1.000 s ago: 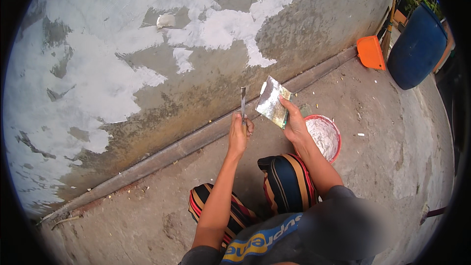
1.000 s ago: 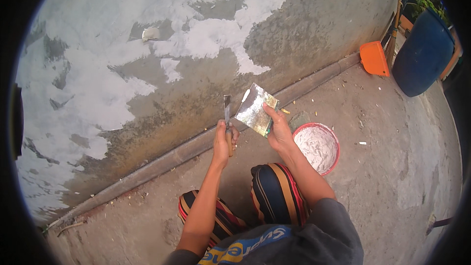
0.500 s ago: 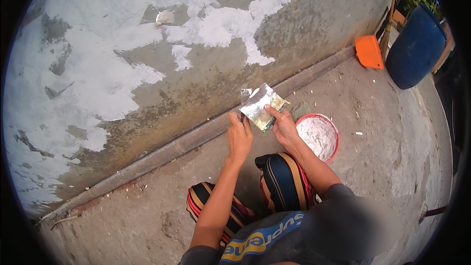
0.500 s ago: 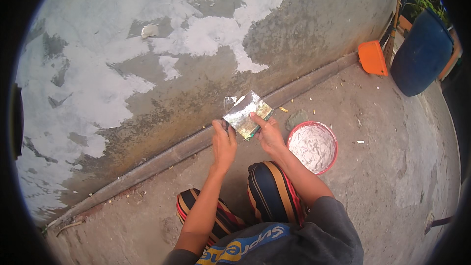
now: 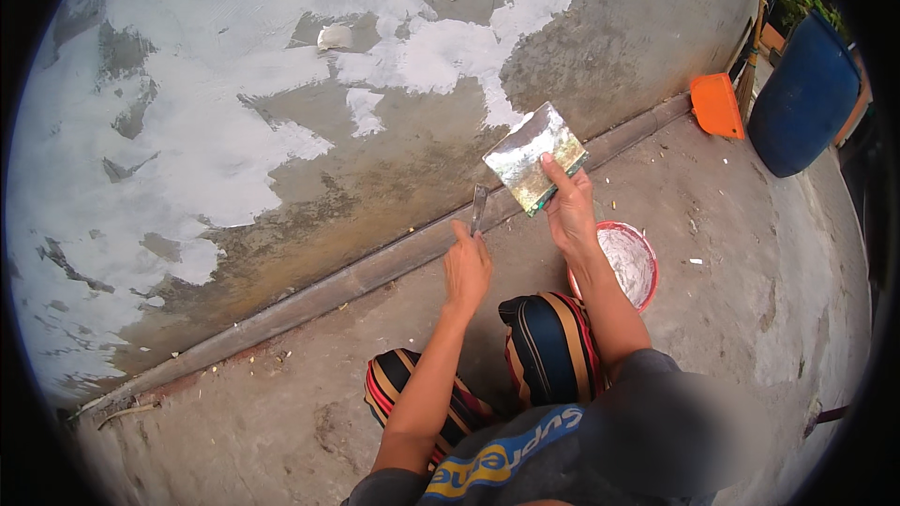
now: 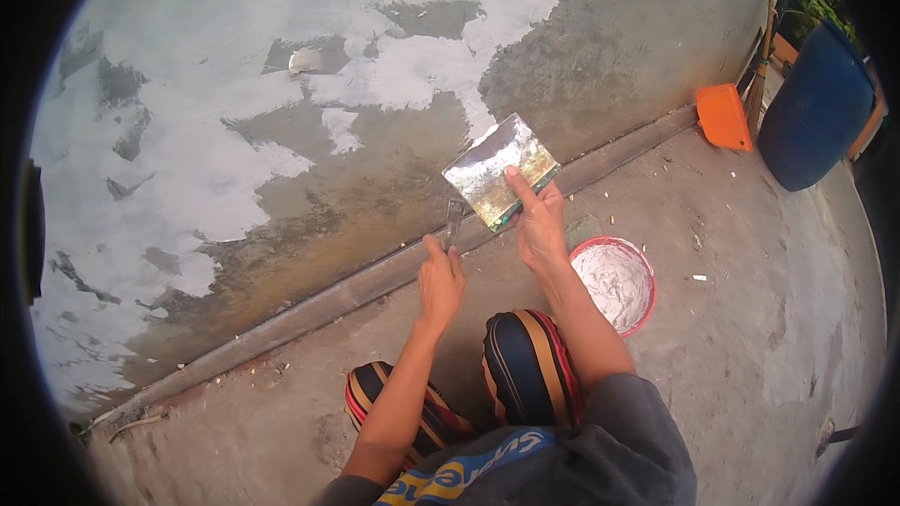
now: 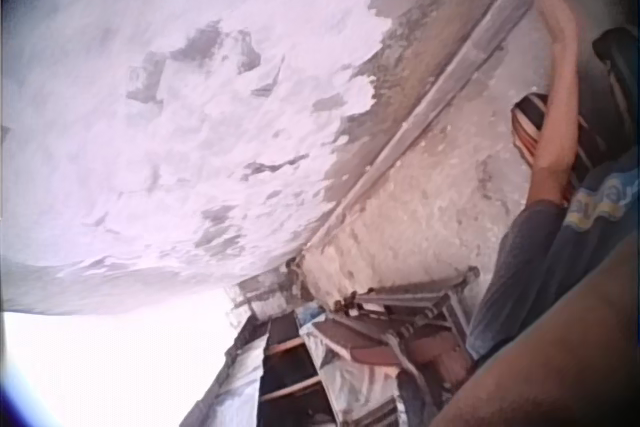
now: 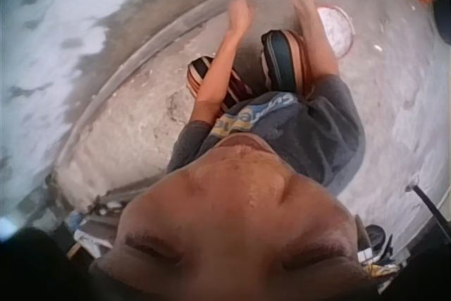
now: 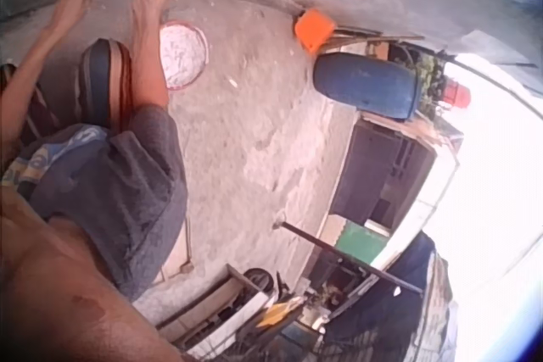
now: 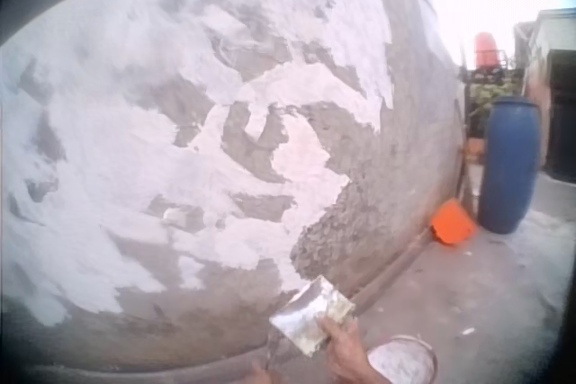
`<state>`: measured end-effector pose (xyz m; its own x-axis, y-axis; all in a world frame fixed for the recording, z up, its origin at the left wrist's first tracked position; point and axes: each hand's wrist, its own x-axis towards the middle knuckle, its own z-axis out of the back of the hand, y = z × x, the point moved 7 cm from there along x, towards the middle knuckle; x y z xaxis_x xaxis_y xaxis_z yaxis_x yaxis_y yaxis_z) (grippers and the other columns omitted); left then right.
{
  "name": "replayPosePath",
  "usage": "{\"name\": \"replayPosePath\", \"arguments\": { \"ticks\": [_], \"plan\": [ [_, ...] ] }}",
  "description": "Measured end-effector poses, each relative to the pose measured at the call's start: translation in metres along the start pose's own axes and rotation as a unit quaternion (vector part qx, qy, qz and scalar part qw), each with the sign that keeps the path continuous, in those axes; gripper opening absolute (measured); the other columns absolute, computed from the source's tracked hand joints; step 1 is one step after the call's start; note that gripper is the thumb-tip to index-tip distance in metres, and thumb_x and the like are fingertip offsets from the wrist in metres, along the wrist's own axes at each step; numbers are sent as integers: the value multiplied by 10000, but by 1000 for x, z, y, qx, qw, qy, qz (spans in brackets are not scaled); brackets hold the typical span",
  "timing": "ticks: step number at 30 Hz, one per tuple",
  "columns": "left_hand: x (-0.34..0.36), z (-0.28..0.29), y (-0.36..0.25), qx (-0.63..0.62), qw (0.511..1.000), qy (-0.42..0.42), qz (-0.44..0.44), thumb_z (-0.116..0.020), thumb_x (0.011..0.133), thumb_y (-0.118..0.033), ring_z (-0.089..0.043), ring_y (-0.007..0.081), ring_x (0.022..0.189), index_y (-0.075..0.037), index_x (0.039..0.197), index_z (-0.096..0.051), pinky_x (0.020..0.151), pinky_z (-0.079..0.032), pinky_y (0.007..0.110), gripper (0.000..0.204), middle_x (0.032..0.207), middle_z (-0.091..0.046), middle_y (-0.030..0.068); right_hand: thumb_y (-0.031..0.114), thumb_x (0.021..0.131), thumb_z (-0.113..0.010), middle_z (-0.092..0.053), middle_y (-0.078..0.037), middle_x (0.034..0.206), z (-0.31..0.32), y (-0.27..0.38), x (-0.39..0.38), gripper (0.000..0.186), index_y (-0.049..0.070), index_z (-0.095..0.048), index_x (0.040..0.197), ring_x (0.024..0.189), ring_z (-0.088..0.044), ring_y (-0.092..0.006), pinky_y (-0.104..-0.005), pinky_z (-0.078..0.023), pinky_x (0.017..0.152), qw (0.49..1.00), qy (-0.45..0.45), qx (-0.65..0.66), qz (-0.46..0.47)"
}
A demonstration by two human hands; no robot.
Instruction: The person kneels on the ground and uses a trowel and putty knife to scoop white plaster from a red bucket and apply it to a concrete wall. They repeatedly spread and smooth the plaster across the surface.
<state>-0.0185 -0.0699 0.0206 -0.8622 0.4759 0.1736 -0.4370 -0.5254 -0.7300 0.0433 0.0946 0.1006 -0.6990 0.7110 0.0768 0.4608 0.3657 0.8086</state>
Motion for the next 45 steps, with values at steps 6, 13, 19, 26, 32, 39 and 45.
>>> {"name": "replayPosePath", "arguments": {
  "ticks": [6, 13, 19, 26, 32, 39, 45],
  "plan": [
    [8, 18, 45, 117, 974, 113, 155, -494, 911, -146, -646, 412, 933, 56, 1288, -403, 812, -493, 496, 437, 959, -658, 282, 250, 940, -620, -607, -46, 863, -17, 20, 19, 223, 51, -548, 869, 744, -564, -78, -245, -455, 640, 967, -29, -229, 111],
    [3, 19, 48, 143, 959, 193, 153, -486, 895, -153, -632, 381, 1034, 22, 1338, -437, 905, -471, 464, 479, 1050, -661, 253, -30, 844, -557, -640, -130, 1136, -183, 37, 6, 404, 41, -599, 1240, 962, -562, -294, -371, -458, 841, 756, 66, -398, 515],
    [-3, 39, 55, 118, 961, 195, 157, -476, 893, -139, -630, 389, 1036, 15, 1351, -427, 908, -471, 449, 485, 1052, -659, 260, -151, 729, -537, -578, -121, 1292, -256, -3, 11, 615, 60, -561, 1306, 1166, -530, -318, -400, -446, 989, 689, 46, -381, 615],
    [-8, 55, 43, 72, 967, 214, 117, -476, 913, -190, -620, 385, 1057, 39, 1321, -434, 892, -461, 479, 470, 1078, -653, 256, -174, 710, -513, -450, -145, 1428, -283, -51, 20, 692, 53, -497, 1363, 1341, -389, -353, -430, -382, 1074, 680, 11, -439, 587],
    [-7, 54, 49, 53, 970, 210, 107, -460, 946, -231, -622, 378, 1054, 33, 1286, -451, 928, -421, 469, 431, 1058, -661, 248, -162, 736, -510, -536, -168, 1335, -258, -71, -12, 618, 45, -539, 1317, 1263, -487, -341, -422, -441, 1016, 697, 127, -461, 535],
    [-10, 53, 43, 55, 967, 226, 105, -459, 954, -260, -617, 400, 1046, 26, 1268, -466, 943, -414, 479, 425, 1069, -654, 251, -138, 811, -512, -645, -173, 1182, -261, 14, 20, 458, 39, -628, 1217, 1082, -637, -298, -339, -496, 902, 724, 13, -389, 569],
    [-8, 51, 45, 68, 972, 202, 96, -474, 950, -263, -621, 392, 1043, 14, 1246, -483, 913, -444, 482, 406, 1063, -653, 257, -159, 746, -501, -607, -188, 1234, -279, -14, 9, 568, 30, -573, 1277, 1161, -573, -355, -396, -495, 927, 725, 62, -393, 562]
  ]
}}
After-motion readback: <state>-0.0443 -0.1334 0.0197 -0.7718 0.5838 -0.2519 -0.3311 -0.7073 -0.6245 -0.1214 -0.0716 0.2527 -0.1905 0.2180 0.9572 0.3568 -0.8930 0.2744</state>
